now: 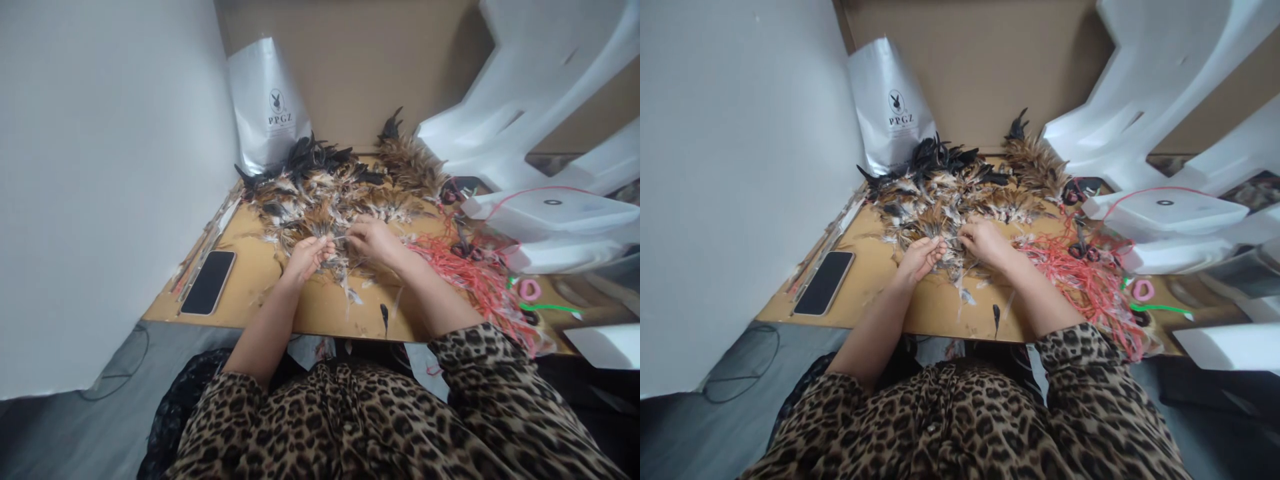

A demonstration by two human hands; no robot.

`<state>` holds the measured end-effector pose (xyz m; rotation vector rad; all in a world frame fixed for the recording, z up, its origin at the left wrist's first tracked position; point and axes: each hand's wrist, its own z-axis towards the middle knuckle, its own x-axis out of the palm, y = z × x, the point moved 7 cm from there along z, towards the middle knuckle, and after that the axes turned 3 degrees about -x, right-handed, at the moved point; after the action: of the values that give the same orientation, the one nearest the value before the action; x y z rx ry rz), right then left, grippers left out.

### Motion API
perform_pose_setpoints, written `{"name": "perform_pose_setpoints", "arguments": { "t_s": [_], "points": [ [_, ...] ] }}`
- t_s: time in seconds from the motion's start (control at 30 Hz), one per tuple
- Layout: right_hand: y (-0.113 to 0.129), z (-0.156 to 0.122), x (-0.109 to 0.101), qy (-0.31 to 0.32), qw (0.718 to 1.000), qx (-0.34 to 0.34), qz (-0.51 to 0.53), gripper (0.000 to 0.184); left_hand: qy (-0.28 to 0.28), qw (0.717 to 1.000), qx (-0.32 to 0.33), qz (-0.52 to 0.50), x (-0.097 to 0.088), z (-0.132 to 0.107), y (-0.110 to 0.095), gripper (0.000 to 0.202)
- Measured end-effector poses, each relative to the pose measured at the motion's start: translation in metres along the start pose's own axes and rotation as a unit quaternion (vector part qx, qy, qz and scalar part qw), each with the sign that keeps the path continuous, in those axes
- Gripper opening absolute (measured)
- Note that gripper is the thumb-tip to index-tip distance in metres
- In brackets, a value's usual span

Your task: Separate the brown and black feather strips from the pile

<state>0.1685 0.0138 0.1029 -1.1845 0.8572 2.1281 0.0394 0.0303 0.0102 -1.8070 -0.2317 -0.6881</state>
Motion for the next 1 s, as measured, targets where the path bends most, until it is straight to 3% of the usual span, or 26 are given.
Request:
{"name": "perform_pose_setpoints", "arguments": {
  "t_s": [0.27,0.77,1.0],
  "points": [
    [0.0,0.0,-0.003,0.011,0.999,-0.002,-0.031,0.02,-0.022,0.999,0.012,0.045,-0.003,0.001,0.003,0.017],
    [0.004,0.006,-0.004,-0.023,0.995,-0.017,-0.098,0.027,0.043,0.982,-0.031,0.179,0.007,-0.004,0.01,0.027],
    [0.023,0.002,-0.014,0.012,0.99,-0.038,-0.135,0.026,-0.001,0.982,0.004,0.189,0.0,0.0,0.005,0.025]
  ]
}}
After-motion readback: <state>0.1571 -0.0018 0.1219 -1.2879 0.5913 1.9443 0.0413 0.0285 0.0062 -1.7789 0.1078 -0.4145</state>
